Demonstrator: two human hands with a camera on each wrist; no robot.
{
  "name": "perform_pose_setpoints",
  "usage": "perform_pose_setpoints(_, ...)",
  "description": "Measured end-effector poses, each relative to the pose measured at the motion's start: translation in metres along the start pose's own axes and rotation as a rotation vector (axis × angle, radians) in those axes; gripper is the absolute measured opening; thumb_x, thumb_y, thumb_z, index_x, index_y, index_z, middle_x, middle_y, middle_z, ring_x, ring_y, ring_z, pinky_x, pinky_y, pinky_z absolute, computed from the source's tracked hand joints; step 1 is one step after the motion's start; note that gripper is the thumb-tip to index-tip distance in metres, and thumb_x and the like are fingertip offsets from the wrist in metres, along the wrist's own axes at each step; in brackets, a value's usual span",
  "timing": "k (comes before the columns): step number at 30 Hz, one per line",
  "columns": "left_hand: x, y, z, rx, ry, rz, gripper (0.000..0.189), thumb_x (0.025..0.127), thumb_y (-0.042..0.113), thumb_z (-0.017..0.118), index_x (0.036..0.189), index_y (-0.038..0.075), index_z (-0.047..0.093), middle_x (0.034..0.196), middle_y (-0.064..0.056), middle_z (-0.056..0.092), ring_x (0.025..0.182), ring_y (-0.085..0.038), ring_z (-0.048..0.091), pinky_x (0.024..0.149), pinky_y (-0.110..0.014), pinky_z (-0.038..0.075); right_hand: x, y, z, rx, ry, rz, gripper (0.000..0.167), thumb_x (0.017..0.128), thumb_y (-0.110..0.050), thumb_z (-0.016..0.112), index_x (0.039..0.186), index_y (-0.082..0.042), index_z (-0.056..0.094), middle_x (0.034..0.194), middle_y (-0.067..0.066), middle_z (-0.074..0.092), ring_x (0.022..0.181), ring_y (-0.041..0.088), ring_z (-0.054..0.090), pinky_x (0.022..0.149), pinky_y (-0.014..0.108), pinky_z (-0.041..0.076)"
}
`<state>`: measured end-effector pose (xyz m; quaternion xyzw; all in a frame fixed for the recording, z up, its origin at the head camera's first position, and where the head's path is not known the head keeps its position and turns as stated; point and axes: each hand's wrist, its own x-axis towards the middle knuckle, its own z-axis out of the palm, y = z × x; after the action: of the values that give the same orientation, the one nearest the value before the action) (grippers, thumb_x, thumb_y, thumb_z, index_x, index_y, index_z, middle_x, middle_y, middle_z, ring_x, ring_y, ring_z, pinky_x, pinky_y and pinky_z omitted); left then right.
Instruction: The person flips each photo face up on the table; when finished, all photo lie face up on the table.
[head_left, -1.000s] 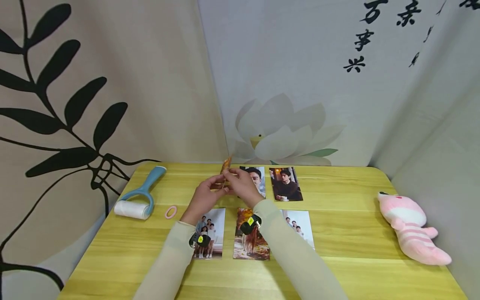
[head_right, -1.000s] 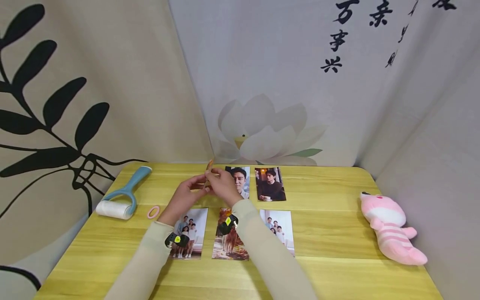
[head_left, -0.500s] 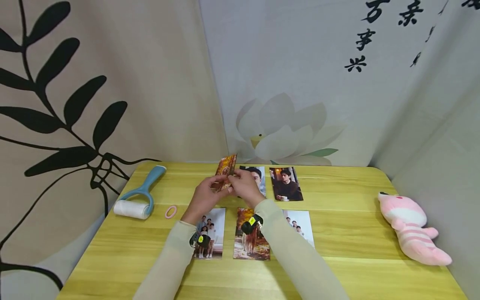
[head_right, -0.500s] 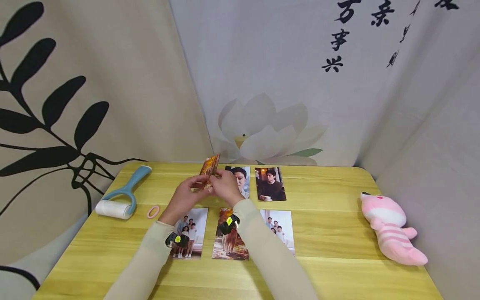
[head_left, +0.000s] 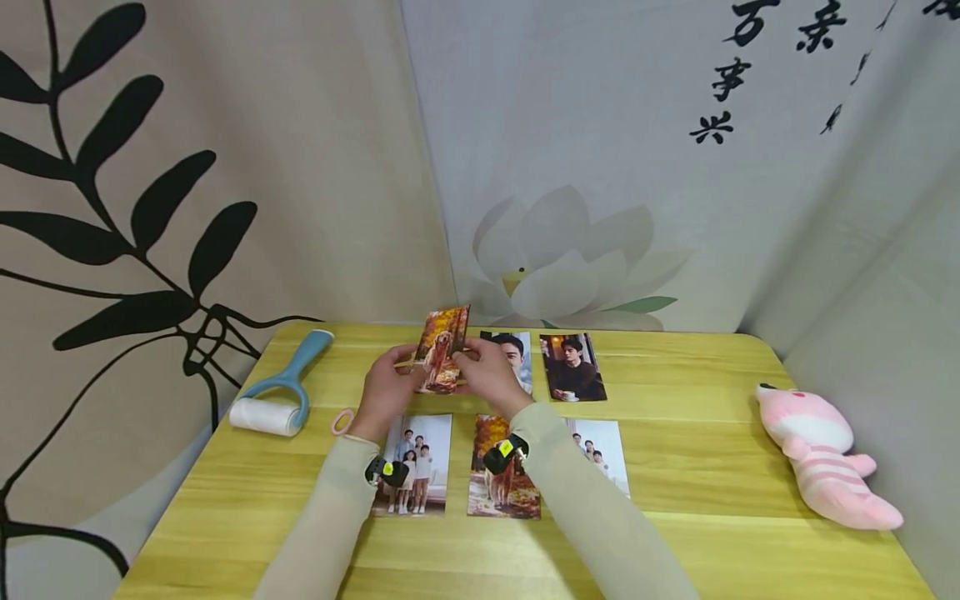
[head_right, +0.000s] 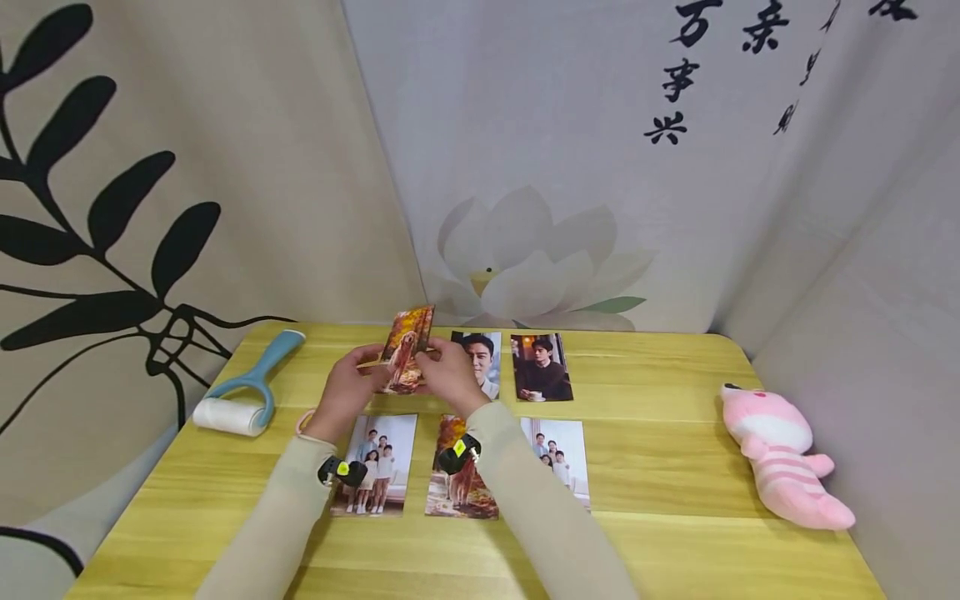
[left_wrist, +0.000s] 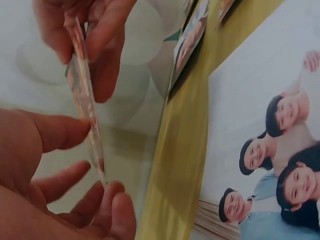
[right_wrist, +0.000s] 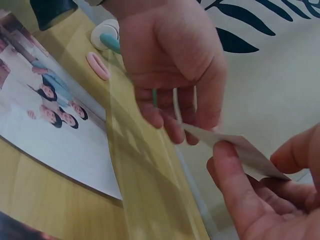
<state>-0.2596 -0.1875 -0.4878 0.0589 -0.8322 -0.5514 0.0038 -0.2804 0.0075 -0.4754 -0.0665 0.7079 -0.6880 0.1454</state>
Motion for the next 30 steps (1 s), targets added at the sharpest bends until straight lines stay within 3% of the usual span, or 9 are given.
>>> perform_pose_setpoints(3, 0.003, -0.006, -0.004, -0.092, -0.007, -0.056, 0.052, 0.104, 0.018, 0.065, 0.153, 0.006, 0.052, 0.146, -0.02, 0.056, 0.122, -0.032, 0.063, 0.086, -0.029, 0.055, 0.0, 0.0, 0.002, -0.007, -0.008, -0.005, 0.046, 0.111, -0.016, 0.053, 0.155, -0.004, 0.049, 0.133, 0.02, 0.065, 0.103, 0.026, 0.067, 0.077, 0.041, 0.066)
perform_pose_setpoints(8, 0.009, -0.017, -0.009, -0.229, -0.03, -0.1, 0.045, 0.106, 0.01, 0.061, 0.15, 0.002, 0.054, 0.135, -0.02, 0.059, 0.09, -0.015, 0.061, 0.073, -0.026, 0.053, 0.0, 0.001, 0.003, -0.023, -0.003, -0.009, 0.052, 0.11, -0.017, 0.056, 0.159, -0.004, 0.044, 0.133, 0.02, 0.062, 0.105, 0.026, 0.068, 0.078, 0.043, 0.066)
perform_pose_setpoints(11, 0.011, -0.02, -0.012, -0.256, -0.028, -0.127, 0.043, 0.107, 0.01, 0.06, 0.149, 0.003, 0.056, 0.131, -0.018, 0.061, 0.081, -0.009, 0.061, 0.068, -0.025, 0.054, 0.0, 0.004, 0.003, -0.047, 0.017, -0.014, 0.056, 0.108, -0.015, 0.061, 0.16, -0.005, 0.043, 0.132, 0.02, 0.061, 0.103, 0.027, 0.069, 0.08, 0.046, 0.066)
perform_pose_setpoints(17, 0.013, -0.021, -0.014, -0.283, 0.008, -0.158, 0.042, 0.107, 0.011, 0.061, 0.148, 0.004, 0.056, 0.131, -0.015, 0.059, 0.086, -0.01, 0.061, 0.07, -0.024, 0.056, 0.0, 0.014, 0.005, -0.197, 0.076, -0.058, 0.061, 0.101, -0.012, 0.067, 0.158, -0.007, 0.046, 0.13, 0.019, 0.064, 0.088, 0.036, 0.077, 0.074, 0.045, 0.066)
perform_pose_setpoints(21, 0.016, -0.023, -0.012, -0.284, 0.027, -0.153, 0.04, 0.106, 0.008, 0.062, 0.145, 0.001, 0.057, 0.124, -0.014, 0.06, 0.087, -0.011, 0.061, 0.071, -0.024, 0.057, 0.001, 0.021, 0.007, -0.385, 0.124, -0.102, 0.064, 0.096, -0.008, 0.07, 0.156, -0.004, 0.049, 0.131, 0.017, 0.065, 0.08, 0.029, 0.077, 0.066, 0.036, 0.061)
perform_pose_setpoints(25, 0.019, -0.025, -0.008, -0.259, 0.043, -0.13, 0.038, 0.104, 0.007, 0.065, 0.141, -0.002, 0.061, 0.121, -0.016, 0.064, 0.087, -0.011, 0.062, 0.071, -0.024, 0.058, 0.003, 0.029, 0.009, -0.549, 0.186, -0.127, 0.059, 0.093, -0.007, 0.074, 0.149, -0.002, 0.057, 0.129, 0.017, 0.064, 0.093, 0.022, 0.067, 0.077, 0.034, 0.055)
perform_pose_setpoints(30, 0.02, -0.027, -0.005, -0.197, 0.075, -0.105, 0.035, 0.101, 0.006, 0.07, 0.134, -0.003, 0.066, 0.12, -0.019, 0.068, 0.089, -0.014, 0.064, 0.073, -0.026, 0.06, 0.002, 0.038, 0.013, -0.595, 0.212, -0.117, 0.055, 0.092, -0.006, 0.075, 0.145, 0.0, 0.061, 0.135, 0.019, 0.061, 0.105, 0.028, 0.06, 0.082, 0.038, 0.052)
